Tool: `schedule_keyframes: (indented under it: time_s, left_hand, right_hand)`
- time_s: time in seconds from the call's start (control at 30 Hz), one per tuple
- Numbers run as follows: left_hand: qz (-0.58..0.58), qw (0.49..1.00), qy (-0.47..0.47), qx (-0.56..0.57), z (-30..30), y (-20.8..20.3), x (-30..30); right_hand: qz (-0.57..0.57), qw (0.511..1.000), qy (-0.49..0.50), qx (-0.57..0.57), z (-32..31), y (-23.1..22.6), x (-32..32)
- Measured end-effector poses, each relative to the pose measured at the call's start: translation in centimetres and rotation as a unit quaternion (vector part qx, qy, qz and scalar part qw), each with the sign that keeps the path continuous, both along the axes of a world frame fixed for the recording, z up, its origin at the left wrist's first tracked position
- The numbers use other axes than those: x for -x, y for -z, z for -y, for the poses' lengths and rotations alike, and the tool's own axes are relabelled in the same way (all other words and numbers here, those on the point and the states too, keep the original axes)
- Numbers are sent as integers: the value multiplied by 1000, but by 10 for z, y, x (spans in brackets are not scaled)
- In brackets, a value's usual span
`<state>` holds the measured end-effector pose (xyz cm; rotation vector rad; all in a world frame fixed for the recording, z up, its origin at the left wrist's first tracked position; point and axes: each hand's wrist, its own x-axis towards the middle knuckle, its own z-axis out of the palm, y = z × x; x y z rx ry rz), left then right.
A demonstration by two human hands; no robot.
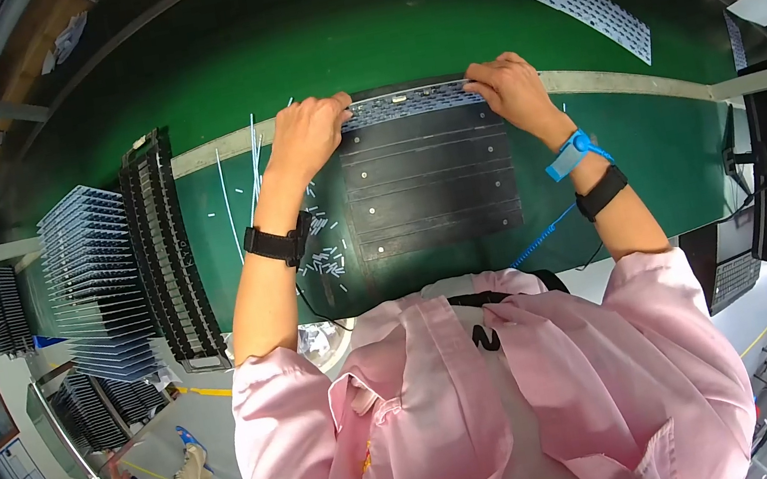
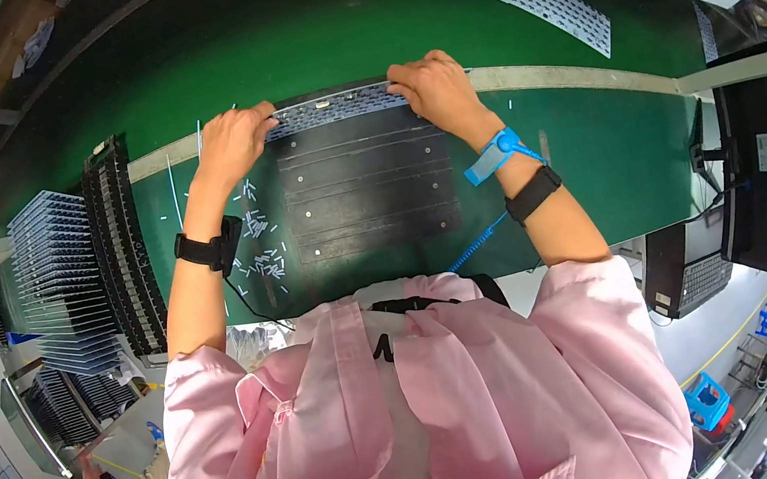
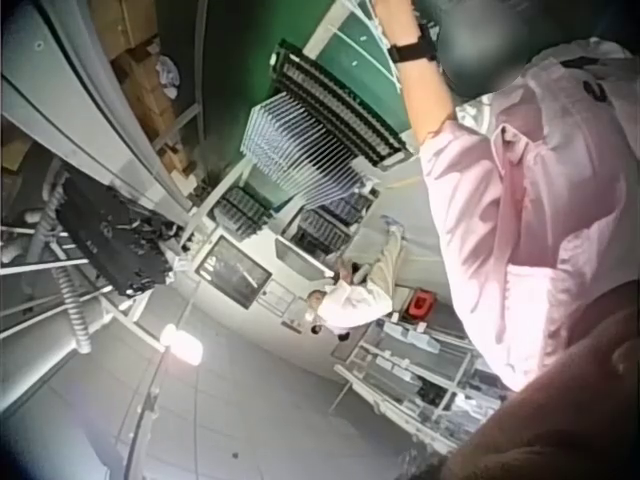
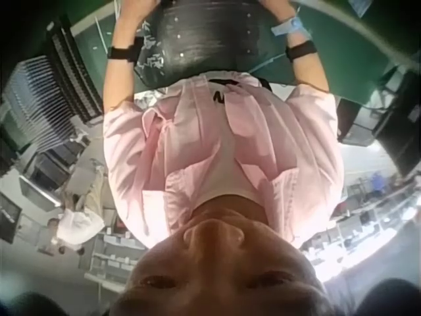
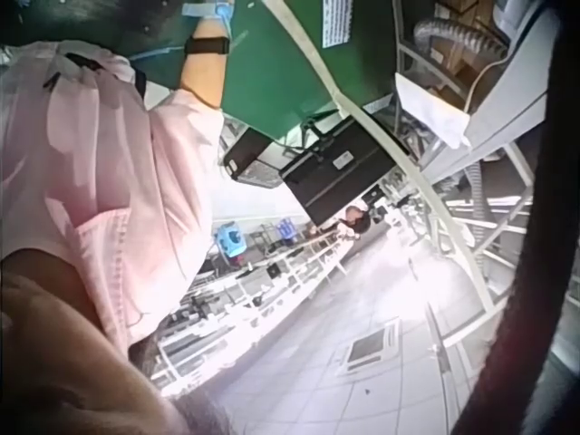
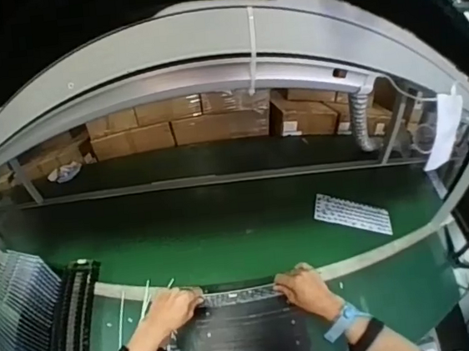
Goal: The person fastens a blue wrist strap and then repeatedly places a metal plate onto a jig, aligns a thin white rod over it, and stacks the finished plates.
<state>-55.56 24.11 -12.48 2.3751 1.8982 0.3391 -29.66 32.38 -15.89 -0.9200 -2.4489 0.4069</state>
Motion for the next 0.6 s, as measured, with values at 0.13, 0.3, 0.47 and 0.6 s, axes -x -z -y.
schedule_keyframes:
  time_s: [0.13, 0.3, 0.47, 0.6]
  left_hand:
    - [7, 1000, 6, -15, 1, 4, 2]
    - [-10, 1000, -12, -13, -3, 6, 3]
    - [8, 1000, -2, 9, -6, 8, 6]
    - [16, 1000, 8, 8, -8, 9, 7]
  right_hand:
    - [4, 1000, 1, 3, 3, 4, 2]
    - [-9, 1000, 12, -16, 4, 5, 6]
    - [12, 1000, 13, -12, 1, 4, 7]
    - [3, 1000, 2, -3, 2, 7, 6]
